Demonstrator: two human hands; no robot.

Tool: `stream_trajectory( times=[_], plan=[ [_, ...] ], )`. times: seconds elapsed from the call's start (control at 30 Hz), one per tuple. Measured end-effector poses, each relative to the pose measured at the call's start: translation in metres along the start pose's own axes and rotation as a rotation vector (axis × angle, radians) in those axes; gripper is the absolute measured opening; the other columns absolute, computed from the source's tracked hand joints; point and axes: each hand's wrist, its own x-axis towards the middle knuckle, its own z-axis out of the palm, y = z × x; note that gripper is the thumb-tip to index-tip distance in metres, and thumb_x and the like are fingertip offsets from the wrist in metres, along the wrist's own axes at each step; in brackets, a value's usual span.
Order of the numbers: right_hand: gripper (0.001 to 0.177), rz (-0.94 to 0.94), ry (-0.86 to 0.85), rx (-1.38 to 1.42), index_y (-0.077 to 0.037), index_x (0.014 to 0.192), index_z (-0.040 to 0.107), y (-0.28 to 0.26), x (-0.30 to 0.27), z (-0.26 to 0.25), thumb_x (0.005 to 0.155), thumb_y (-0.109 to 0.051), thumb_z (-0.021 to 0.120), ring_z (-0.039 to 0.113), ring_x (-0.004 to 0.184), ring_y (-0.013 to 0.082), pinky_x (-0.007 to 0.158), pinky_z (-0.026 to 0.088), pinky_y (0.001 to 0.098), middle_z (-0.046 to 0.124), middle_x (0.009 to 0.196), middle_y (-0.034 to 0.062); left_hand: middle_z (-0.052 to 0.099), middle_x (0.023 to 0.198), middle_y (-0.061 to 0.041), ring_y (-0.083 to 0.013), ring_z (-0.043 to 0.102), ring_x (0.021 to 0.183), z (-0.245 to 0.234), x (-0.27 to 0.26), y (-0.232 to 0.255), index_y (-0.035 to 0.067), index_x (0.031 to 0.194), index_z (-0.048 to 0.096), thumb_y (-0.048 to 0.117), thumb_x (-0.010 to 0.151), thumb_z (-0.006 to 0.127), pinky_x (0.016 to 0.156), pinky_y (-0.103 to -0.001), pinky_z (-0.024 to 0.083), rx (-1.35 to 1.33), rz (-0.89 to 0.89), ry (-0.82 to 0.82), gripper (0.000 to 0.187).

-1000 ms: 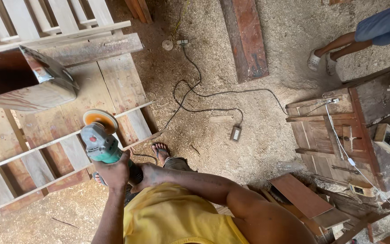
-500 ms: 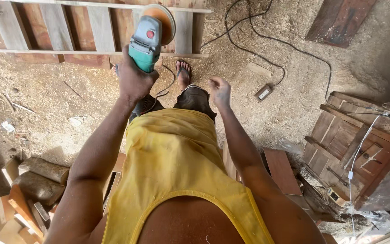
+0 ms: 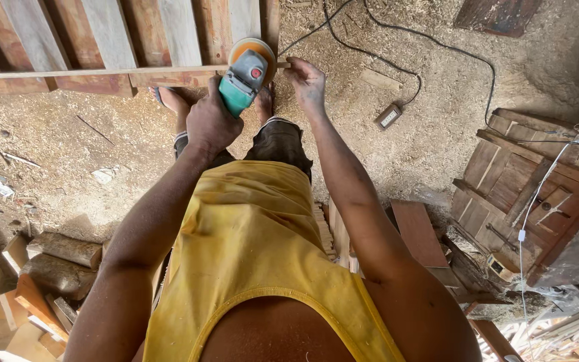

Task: The person uses a handheld electric sander to smooth the surface of a wooden slatted frame. They move the sander along the slats and edges, then switch to a drill to fasten a small wooden piece to the frame. Finally, they wipe the frame with a cloth.

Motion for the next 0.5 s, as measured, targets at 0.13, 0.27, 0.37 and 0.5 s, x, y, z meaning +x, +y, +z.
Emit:
stream_trajectory(
  times=[0.13,0.27,0.37,0.5],
  plan=[
    [0.023,-0.038,-0.025,0.161,0.001,0.117,0.074,0.007,0.002,0.000,0.095,0.006,0.069,0.076,0.100,0.0211,0.095,0.064,0.0354,0.078,0.108,0.0152,0.070,0.090,-0.026,-0.0472,0.070,0.085,0.013,0.010,0.013,0.006,0.142,0.035,0.017,0.076,0.073,0.076,-0.056,0.058,0.069,0.063,-0.026,0.078],
    [0.019,-0.069,-0.054,0.238,0.004,0.113,0.074,0.017,0.005,-0.003,0.095,0.010,0.069,0.075,0.100,0.0224,0.097,0.063,0.0381,0.077,0.105,0.0172,0.070,0.090,-0.025,-0.0453,0.071,0.085,0.017,0.016,0.020,0.005,0.144,0.034,0.018,0.080,0.071,0.076,-0.055,0.059,0.111,0.060,-0.073,0.075],
    [0.021,-0.080,-0.054,0.304,0.005,0.114,0.073,0.022,0.006,-0.005,0.094,0.010,0.070,0.073,0.100,0.0215,0.096,0.061,0.0362,0.076,0.106,0.0174,0.069,0.089,-0.025,-0.0444,0.072,0.084,0.019,0.017,0.020,0.004,0.146,0.032,0.019,0.081,0.071,0.077,-0.054,0.060,0.122,0.064,-0.100,0.077],
    [0.019,-0.062,-0.034,0.259,0.006,0.113,0.074,0.025,0.005,-0.004,0.094,0.007,0.072,0.074,0.097,0.0212,0.092,0.063,0.0345,0.077,0.105,0.0177,0.069,0.091,-0.026,-0.0444,0.072,0.084,0.022,0.016,0.014,0.001,0.147,0.030,0.019,0.077,0.074,0.076,-0.054,0.061,0.164,0.099,-0.057,0.084]
  ],
)
